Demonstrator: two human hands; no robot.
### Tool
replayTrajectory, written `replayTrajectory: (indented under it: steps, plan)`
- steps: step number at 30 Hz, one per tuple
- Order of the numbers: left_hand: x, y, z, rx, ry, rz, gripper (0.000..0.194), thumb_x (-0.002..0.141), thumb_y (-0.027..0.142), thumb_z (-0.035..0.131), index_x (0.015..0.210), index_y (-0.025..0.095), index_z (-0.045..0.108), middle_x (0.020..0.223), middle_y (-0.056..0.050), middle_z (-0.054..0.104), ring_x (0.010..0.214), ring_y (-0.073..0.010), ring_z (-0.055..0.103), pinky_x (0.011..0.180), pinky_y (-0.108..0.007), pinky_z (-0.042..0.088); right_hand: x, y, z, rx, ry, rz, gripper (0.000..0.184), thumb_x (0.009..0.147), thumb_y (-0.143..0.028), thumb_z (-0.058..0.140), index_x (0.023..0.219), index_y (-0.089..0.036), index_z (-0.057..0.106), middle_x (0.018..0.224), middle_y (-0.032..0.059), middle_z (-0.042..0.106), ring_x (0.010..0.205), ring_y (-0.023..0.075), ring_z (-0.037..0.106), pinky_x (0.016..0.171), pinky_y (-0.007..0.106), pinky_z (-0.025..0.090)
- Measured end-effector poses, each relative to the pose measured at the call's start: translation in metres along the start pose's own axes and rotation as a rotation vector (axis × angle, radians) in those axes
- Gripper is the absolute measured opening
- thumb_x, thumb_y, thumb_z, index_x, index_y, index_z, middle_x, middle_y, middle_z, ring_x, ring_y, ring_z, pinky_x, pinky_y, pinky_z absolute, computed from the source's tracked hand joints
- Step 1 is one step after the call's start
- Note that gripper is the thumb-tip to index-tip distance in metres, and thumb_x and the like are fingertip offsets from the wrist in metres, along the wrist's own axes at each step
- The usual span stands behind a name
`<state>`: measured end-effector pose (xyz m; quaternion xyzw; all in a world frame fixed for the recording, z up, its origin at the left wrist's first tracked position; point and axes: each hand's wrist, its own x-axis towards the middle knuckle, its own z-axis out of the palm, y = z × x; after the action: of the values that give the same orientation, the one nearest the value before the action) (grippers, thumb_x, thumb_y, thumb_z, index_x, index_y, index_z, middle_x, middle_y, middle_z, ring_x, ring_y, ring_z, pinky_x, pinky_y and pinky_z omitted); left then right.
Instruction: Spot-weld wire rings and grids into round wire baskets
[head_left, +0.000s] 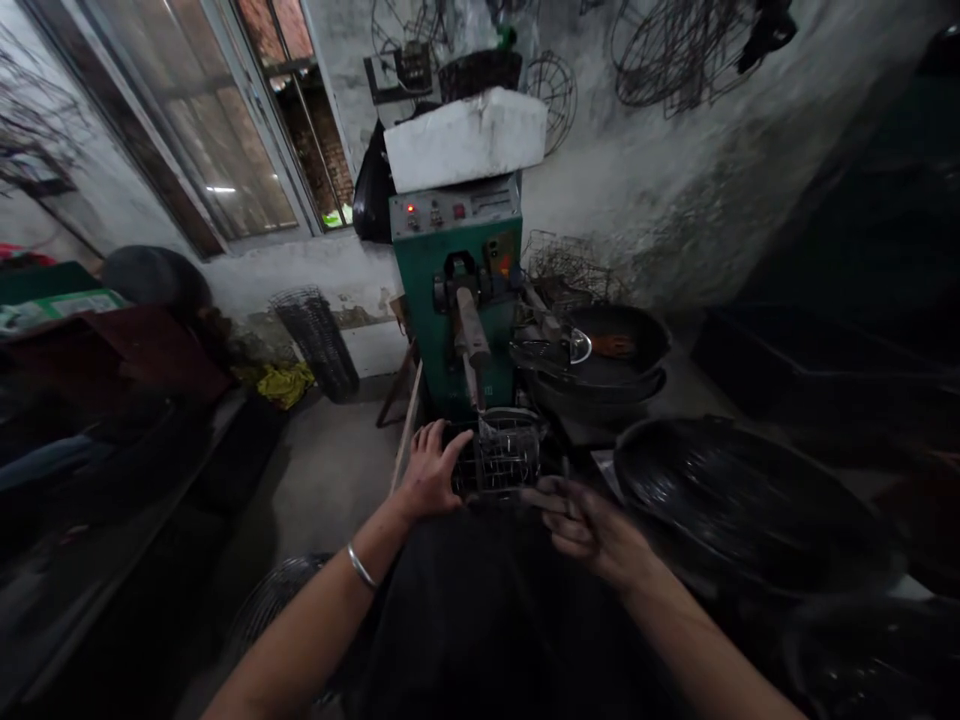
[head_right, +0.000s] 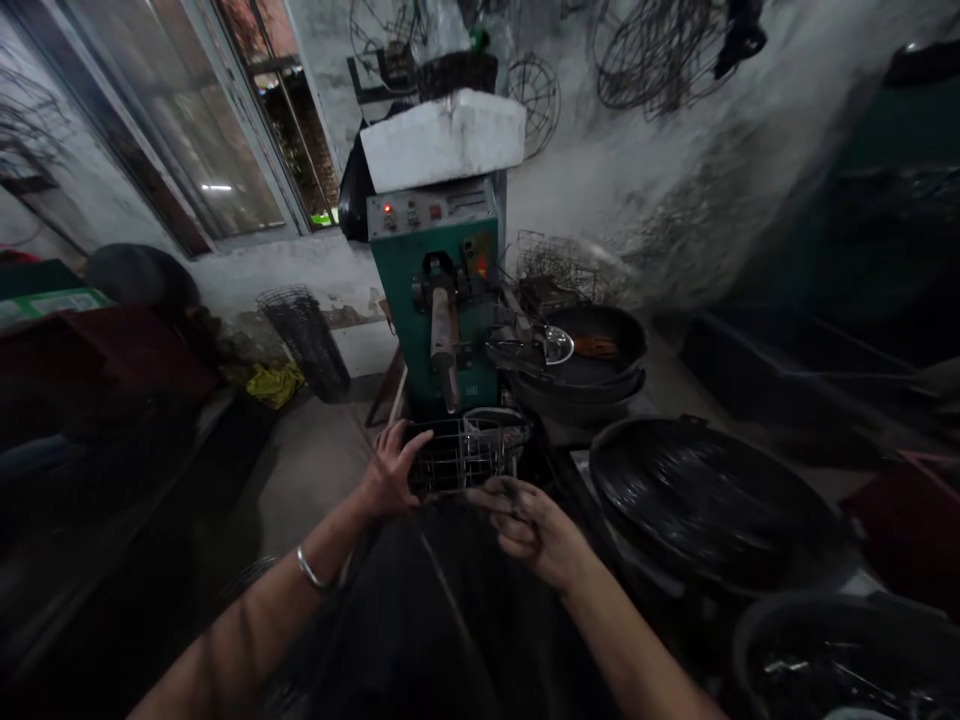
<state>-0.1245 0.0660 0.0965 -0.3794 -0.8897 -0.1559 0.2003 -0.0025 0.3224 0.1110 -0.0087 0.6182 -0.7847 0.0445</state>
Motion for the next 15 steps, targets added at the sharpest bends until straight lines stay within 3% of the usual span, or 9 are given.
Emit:
replayTrajectory:
  steps: [3, 5, 7, 9, 11, 13, 15]
  plan:
    - [0.001, -0.001, 0.01, 0.011, -0.013, -0.003, 0.1, 0.059, 0.054, 0.085, 0.144, 0.018, 0.047, 0.144, -0.022, 0.031, 0.131, -0.0451, 0.034, 0.109, -0.06, 0.031, 0.036, 0.002, 0.024, 0.215, -0.116, 0.16, 0.05, 0.064, -0.053, 0.077, 0.097, -0.018, 0.063, 0.101, 0.0161, 0.072, 0.043, 0.0024, 0.014, 0.041, 0.019, 0.011]
    - [0.003, -0.003, 0.013, 0.008, -0.005, -0.001, 0.099, 0.059, 0.052, 0.085, 0.144, 0.017, 0.047, 0.143, -0.023, 0.031, 0.13, -0.0453, 0.035, 0.109, -0.061, 0.031, 0.051, 0.009, 0.027, 0.112, -0.086, 0.2, 0.047, 0.063, -0.044, 0.078, 0.097, -0.017, 0.061, 0.094, 0.0115, 0.072, 0.04, 0.0024, 0.02, 0.04, 0.018, 0.014]
    - [0.005, -0.006, 0.016, 0.009, -0.016, 0.007, 0.098, 0.059, 0.048, 0.085, 0.144, 0.017, 0.047, 0.143, -0.023, 0.031, 0.13, -0.0452, 0.035, 0.108, -0.061, 0.032, 0.06, 0.015, 0.027, -0.129, -0.066, 0.127, 0.039, 0.068, -0.037, 0.073, 0.099, -0.017, 0.06, 0.092, 0.0092, 0.072, 0.046, 0.0084, 0.045, 0.042, 0.02, 0.033]
    - [0.007, -0.01, 0.02, 0.011, -0.046, 0.008, 0.098, 0.059, 0.044, 0.086, 0.144, 0.019, 0.046, 0.143, -0.023, 0.031, 0.129, -0.0447, 0.036, 0.106, -0.062, 0.034, 0.066, 0.018, 0.028, -0.493, -0.081, -0.002, 0.03, 0.077, -0.027, 0.065, 0.104, -0.016, 0.061, 0.099, 0.0105, 0.073, 0.076, 0.019, 0.066, 0.065, 0.028, 0.051]
    - [0.01, -0.014, 0.027, 0.007, -0.079, -0.003, 0.099, 0.058, 0.043, 0.086, 0.145, 0.019, 0.045, 0.143, -0.023, 0.03, 0.129, -0.0444, 0.036, 0.105, -0.062, 0.035, 0.071, 0.016, 0.032, -0.944, -0.122, -0.058, 0.029, 0.083, -0.018, 0.057, 0.112, -0.014, 0.06, 0.102, 0.0132, 0.073, 0.095, 0.0264, 0.068, 0.084, 0.037, 0.052]
    - [0.013, -0.016, 0.033, -0.001, -0.086, -0.018, 0.099, 0.058, 0.043, 0.086, 0.145, 0.02, 0.045, 0.144, -0.021, 0.031, 0.129, -0.0435, 0.036, 0.106, -0.061, 0.035, 0.076, 0.009, 0.036, -1.323, -0.187, -0.041, 0.031, 0.089, -0.016, 0.052, 0.12, -0.013, 0.058, 0.1, 0.0151, 0.073, 0.093, 0.0307, 0.07, 0.082, 0.041, 0.052]
    - [0.017, -0.018, 0.039, -0.01, -0.083, -0.021, 0.097, 0.058, 0.044, 0.085, 0.144, 0.021, 0.045, 0.144, -0.02, 0.032, 0.129, -0.0427, 0.036, 0.107, -0.06, 0.035, 0.08, 0.004, 0.039, -1.527, -0.245, -0.032, 0.034, 0.093, -0.016, 0.049, 0.126, -0.013, 0.055, 0.102, 0.0161, 0.073, 0.091, 0.0319, 0.071, 0.078, 0.038, 0.052]
